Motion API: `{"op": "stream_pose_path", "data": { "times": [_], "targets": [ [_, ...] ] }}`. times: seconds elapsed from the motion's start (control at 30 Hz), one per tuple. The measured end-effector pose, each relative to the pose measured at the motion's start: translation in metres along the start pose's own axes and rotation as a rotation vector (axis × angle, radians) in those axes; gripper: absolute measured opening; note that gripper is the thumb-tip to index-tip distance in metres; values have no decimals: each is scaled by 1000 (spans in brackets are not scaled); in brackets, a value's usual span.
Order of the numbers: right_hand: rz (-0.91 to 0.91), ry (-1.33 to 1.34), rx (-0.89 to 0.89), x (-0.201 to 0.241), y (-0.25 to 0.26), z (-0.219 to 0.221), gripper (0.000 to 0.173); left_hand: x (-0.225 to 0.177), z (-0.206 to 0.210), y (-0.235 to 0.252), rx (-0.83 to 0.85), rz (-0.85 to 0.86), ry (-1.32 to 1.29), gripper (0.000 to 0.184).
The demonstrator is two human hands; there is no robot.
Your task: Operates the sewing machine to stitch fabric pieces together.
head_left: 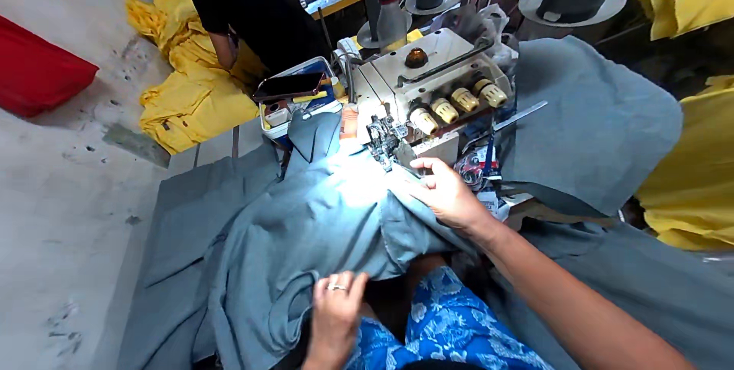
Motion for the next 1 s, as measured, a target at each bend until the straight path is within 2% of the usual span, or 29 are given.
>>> {"op": "stream_pose_path", "data": {
  "times": [0.03, 0.13, 0.2, 0.27, 0.33, 0.4, 0.43, 0.47, 0.5, 0.6, 0.67, 0.77, 0.87, 0.93, 1.0],
  "targets": [
    [52, 18, 54, -6, -5, -4, 40, 17, -21, 6, 38, -14, 35, 23],
    [141, 41, 216, -17, -25, -7, 14, 81, -99, 53, 72, 17, 208, 21],
    [144, 39, 240, -25, -40, 2, 9, 115, -129, 92, 83, 68, 282, 21],
    [86, 57, 219, -30, -48, 12, 9, 129, -128, 135, 122, 125, 308, 20],
    [25, 72, 174, -32, -53, 17, 6, 134, -104, 170, 220, 112, 325, 20],
    [0, 67, 136, -33, -57, 19, 11, 138, -73, 187, 370, -51, 336, 21],
    [-1, 56, 125, -35, -59, 19, 14, 135, -64, 187, 395, -147, 325, 23],
    [2, 44, 115, -36, -61, 17, 14, 126, -62, 183, 323, -208, 261, 28],
    [1, 32, 105, -36, -62, 14, 15, 111, -65, 174, 180, -237, 186, 34],
    [-9, -2, 128, -38, -63, 10, 18, 67, -64, 114, -339, -286, -13, 32],
    [-20, -28, 145, -36, -63, 8, 19, 58, -46, 69, -498, -431, -160, 40],
    [-56, -48, 136, -33, -63, 5, 18, 71, -13, 27, -466, -769, -526, 52],
    [-39, -5, 124, -38, -58, 4, 14, 87, 6, 30, -368, -987, -1046, 45],
    [6, 15, 119, -43, -57, 5, 14, 93, 7, 41, -386, -1000, -1327, 33],
    [1, 12, 103, -36, -63, 5, 16, 96, -4, 50, -466, -926, -1400, 38]
  ]
}}
Point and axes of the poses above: each hand's wrist, its own y-axis towards the middle knuckle, its own z-axis out of the palm, x = y × z, the point moved 9 cm from there along y, towards the middle knuckle, and after that the axes turned 2 degrees about z, right-handed, at the moved point
